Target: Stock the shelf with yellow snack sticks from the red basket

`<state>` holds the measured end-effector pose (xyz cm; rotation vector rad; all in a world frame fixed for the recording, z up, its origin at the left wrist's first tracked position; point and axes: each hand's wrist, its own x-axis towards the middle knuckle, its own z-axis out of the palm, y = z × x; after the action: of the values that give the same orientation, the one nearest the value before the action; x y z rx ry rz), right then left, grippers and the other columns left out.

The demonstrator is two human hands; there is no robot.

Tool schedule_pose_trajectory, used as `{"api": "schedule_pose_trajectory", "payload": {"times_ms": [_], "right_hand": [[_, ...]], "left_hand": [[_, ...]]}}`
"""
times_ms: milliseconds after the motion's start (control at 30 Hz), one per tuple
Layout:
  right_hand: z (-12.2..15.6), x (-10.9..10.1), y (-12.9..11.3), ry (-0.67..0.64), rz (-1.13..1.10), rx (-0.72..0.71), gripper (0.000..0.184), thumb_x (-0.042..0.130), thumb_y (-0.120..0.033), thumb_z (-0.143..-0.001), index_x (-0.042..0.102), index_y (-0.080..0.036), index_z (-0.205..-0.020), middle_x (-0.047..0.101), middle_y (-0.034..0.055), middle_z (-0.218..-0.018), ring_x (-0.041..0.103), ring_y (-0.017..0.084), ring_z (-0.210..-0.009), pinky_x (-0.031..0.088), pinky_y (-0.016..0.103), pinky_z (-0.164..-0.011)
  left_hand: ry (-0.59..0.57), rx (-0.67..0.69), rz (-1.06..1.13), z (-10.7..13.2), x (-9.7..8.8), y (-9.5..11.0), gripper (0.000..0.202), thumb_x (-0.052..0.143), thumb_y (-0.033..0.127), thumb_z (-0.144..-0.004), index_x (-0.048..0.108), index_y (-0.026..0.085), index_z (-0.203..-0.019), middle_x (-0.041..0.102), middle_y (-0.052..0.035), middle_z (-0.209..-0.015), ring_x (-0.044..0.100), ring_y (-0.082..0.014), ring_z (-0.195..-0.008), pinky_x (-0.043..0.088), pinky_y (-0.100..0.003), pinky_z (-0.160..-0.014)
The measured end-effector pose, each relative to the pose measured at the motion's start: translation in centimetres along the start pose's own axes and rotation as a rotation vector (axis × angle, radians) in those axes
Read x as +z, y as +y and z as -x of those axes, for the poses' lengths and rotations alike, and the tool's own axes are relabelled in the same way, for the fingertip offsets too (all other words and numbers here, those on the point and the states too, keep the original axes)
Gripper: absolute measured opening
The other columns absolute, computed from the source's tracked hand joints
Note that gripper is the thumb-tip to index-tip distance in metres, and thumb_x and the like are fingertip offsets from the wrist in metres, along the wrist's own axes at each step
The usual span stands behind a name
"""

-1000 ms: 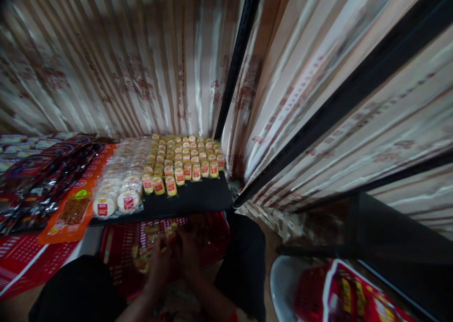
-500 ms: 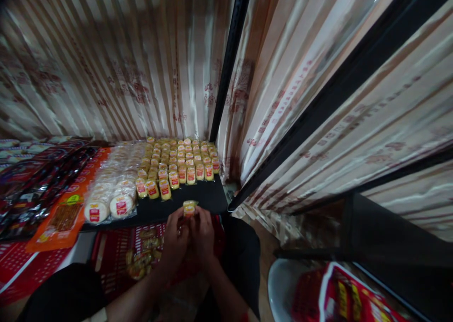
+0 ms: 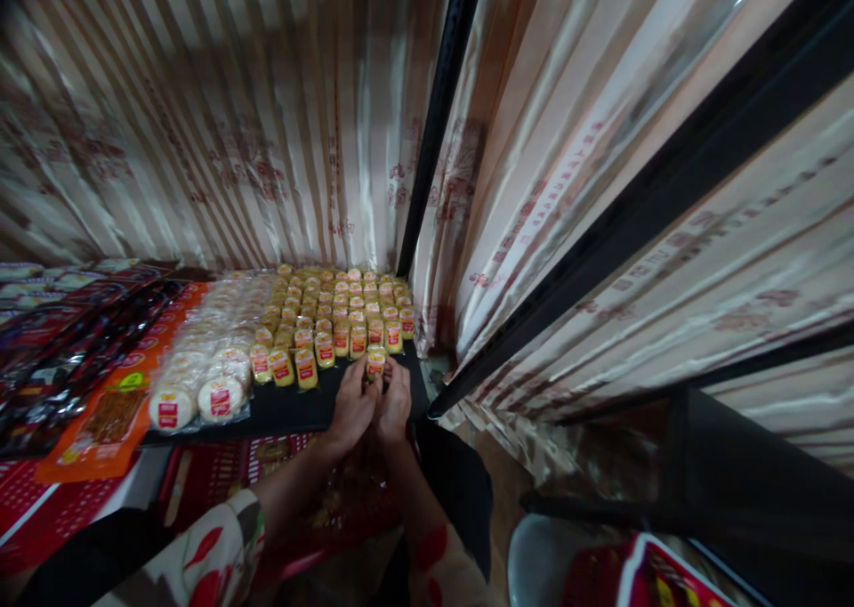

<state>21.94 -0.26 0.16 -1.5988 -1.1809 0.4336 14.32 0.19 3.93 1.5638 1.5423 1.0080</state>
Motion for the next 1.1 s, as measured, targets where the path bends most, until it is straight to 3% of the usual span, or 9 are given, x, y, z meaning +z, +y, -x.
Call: {"api": "schedule_pose_trajectory", "payload": {"times_ms": [400,633,767,967,1100], "right_hand": [[-2.3,1.8,1.5,0.026,-0.043,0.043,0.039,0.045,-0.018,-0.075,0.054,-0.018,-0.112,0.053,0.0083,-0.103,0.058,0.016,-0.086,0.053,0.030,-0.079],[-3.1,2.2,1.9,0.028,-0.038,0.030,0.032,0.044,-0.019,-0.077,0.054,-0.018,-0.107,0.053,0.0083,-0.101,0.059,0.016,-0.085,0.053,0.031,-0.078],[-3.2,2.4,2.0,0.039,-0.022,0.006,0.029,0.044,-0.021,-0.078,0.052,-0.019,-0.106,0.054,0.0084,-0.101,0.059,0.016,-0.084,0.052,0.031,-0.078],[-3.1,2.3,2.3,0.049,0.147,-0.028,0.020,0.045,-0.028,-0.079,0.053,-0.019,-0.095,0.056,0.0078,-0.095,0.055,0.019,-0.086,0.048,0.035,-0.080],[-3.0,2.3,2.6,0.034,0.201,-0.004,0.018,0.044,-0.032,-0.081,0.053,-0.020,-0.090,0.055,0.0069,-0.091,0.054,0.019,-0.081,0.047,0.034,-0.075]], "left_hand": [[-0.032,-0.083,-0.115,-2.7,1.0,0.2,0.042,0.048,0.015,-0.081,0.054,0.014,-0.123,0.055,-0.0114,-0.130,0.048,-0.0211,-0.123,0.034,-0.034,-0.107],[-0.055,-0.114,-0.109,-2.9,0.8,0.7,0.036,0.046,0.020,-0.086,0.054,0.016,-0.120,0.059,-0.0106,-0.125,0.054,-0.0184,-0.117,0.040,-0.030,-0.101],[-0.061,-0.096,-0.139,-2.9,0.4,0.9,0.033,0.046,0.019,-0.086,0.056,0.013,-0.117,0.057,-0.0114,-0.125,0.050,-0.0180,-0.121,0.037,-0.029,-0.105],[-0.109,-0.076,-0.241,-2.6,-0.2,1.2,0.034,0.042,0.021,-0.087,0.059,0.010,-0.115,0.057,-0.0129,-0.121,0.052,-0.0190,-0.115,0.038,-0.028,-0.103],[-0.170,-0.057,-0.223,-2.5,-0.1,0.7,0.033,0.038,0.020,-0.089,0.061,0.014,-0.111,0.060,-0.0092,-0.115,0.054,-0.0166,-0.110,0.039,-0.026,-0.101]]}}
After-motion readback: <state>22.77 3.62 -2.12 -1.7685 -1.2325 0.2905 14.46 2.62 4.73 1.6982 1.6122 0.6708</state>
